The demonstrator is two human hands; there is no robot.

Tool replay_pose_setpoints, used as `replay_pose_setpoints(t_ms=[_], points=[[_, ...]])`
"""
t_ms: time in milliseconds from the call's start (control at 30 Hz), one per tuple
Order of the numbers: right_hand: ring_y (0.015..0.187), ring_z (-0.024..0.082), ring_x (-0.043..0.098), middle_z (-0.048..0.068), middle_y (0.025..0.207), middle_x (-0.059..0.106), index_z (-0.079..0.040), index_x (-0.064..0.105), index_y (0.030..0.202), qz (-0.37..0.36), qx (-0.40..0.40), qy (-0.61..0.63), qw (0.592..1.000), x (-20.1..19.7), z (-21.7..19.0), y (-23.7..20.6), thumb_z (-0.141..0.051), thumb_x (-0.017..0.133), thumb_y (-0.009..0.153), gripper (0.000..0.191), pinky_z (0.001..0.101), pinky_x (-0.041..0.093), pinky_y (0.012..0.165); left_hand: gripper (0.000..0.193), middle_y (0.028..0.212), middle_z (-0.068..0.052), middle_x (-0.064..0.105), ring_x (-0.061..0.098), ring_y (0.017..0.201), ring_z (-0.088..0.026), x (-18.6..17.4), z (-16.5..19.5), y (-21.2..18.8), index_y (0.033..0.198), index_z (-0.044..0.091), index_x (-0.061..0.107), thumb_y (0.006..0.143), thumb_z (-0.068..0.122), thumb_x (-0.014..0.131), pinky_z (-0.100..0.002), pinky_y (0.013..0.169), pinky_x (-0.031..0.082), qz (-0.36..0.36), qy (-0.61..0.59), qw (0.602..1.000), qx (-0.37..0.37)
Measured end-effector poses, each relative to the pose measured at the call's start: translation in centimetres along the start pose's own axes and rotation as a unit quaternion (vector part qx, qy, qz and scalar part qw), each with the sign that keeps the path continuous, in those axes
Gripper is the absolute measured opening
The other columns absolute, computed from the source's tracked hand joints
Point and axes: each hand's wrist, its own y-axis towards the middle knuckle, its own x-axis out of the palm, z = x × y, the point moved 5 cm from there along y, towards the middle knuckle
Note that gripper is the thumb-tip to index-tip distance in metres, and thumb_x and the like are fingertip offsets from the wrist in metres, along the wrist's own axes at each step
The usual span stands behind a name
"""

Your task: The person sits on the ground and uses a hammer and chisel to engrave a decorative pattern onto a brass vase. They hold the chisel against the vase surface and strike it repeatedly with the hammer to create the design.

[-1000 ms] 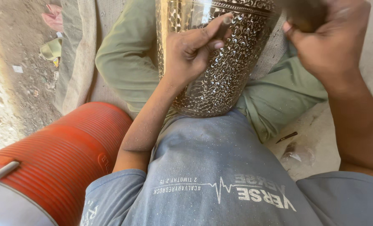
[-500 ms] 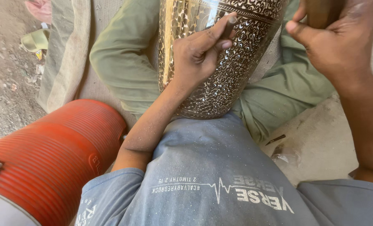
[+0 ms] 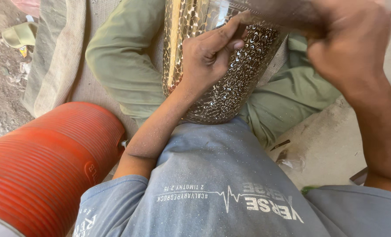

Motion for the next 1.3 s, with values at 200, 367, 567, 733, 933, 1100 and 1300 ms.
replay_pose_setpoints(t_ms=[200, 367, 567, 733, 933, 1100, 1300], points=[[0.080, 0.026, 0.068, 0.015, 0.088, 0.069, 0.002, 0.074, 0.114, 0.025, -0.002, 0.035, 0.999, 0.2, 0.7, -0.6, 0.012, 0.081, 0.083, 0.034, 0.0356, 0.054, 0.070, 0.050, 0.101, 0.003, 0.081, 0.076, 0.080, -0.006, 0.5, 0.1, 0.1, 0.142, 0.024, 0.058, 0.100, 0.004, 0.076, -0.021, 0.066, 0.058, -0.001, 0.003, 1.000, -0.005], [0.091, 0.024, 0.072, 0.015, 0.096, 0.072, 0.005, 0.072, 0.115, 0.054, 0.005, 0.112, 0.992, 0.8, 1.3, -1.1, 0.013, 0.082, 0.088, 0.029, 0.0341, 0.058, 0.078, 0.051, 0.104, 0.002, 0.080, 0.078, 0.081, -0.004, 1.0, 0.2, 0.0, 0.144, 0.026, 0.057, 0.102, 0.002, 0.072, -0.019, 0.070, 0.062, 0.008, -0.021, 1.000, 0.010], [0.095, 0.015, 0.072, 0.006, 0.105, 0.071, -0.002, 0.067, 0.113, 0.091, 0.074, 0.369, 0.922, 1.4, 1.8, -1.7, 0.010, 0.079, 0.095, 0.025, 0.0284, 0.062, 0.084, 0.052, 0.102, 0.000, 0.079, 0.078, 0.084, -0.007, 1.4, 0.4, -0.5, 0.145, 0.027, 0.056, 0.102, 0.005, 0.075, -0.022, 0.072, 0.061, 0.007, -0.021, 1.000, 0.010], [0.088, 0.015, 0.069, 0.004, 0.094, 0.068, -0.002, 0.069, 0.111, 0.104, 0.059, 0.304, 0.945, 0.9, 0.4, -1.6, 0.017, 0.076, 0.087, 0.031, 0.0314, 0.057, 0.077, 0.050, 0.097, -0.001, 0.079, 0.076, 0.072, -0.008, 1.8, 0.3, -0.8, 0.143, 0.026, 0.060, 0.100, 0.005, 0.076, -0.026, 0.066, 0.059, -0.005, -0.027, 1.000, -0.014], [0.080, 0.013, 0.066, 0.003, 0.090, 0.065, -0.006, 0.068, 0.108, 0.075, 0.083, 0.288, 0.951, 0.9, -0.3, -0.9, 0.014, 0.073, 0.090, 0.027, 0.0322, 0.054, 0.073, 0.048, 0.098, -0.003, 0.079, 0.077, 0.074, -0.011, 2.1, 0.2, -1.0, 0.140, 0.024, 0.062, 0.099, 0.003, 0.074, -0.028, 0.067, 0.059, -0.008, -0.018, 1.000, -0.002], [0.066, 0.017, 0.061, 0.006, 0.080, 0.071, -0.003, 0.069, 0.101, 0.114, -0.034, 0.031, 0.992, -0.2, -2.2, -1.2, 0.017, 0.076, 0.078, 0.032, 0.0412, 0.044, 0.063, 0.046, 0.102, -0.007, 0.077, 0.078, 0.084, -0.016, 2.3, 0.1, -1.2, 0.140, 0.020, 0.061, 0.099, 0.006, 0.076, -0.032, 0.074, 0.060, -0.009, -0.019, 1.000, 0.014], [0.060, 0.019, 0.059, 0.005, 0.070, 0.066, -0.002, 0.072, 0.098, 0.045, 0.096, 0.043, 0.993, 0.8, -0.9, -1.5, 0.018, 0.071, 0.085, 0.024, 0.0450, 0.043, 0.066, 0.048, 0.094, -0.004, 0.078, 0.075, 0.072, -0.015, 2.7, -0.2, -0.7, 0.140, 0.025, 0.062, 0.099, 0.009, 0.078, -0.033, 0.067, 0.058, -0.026, 0.007, 0.999, 0.020]])
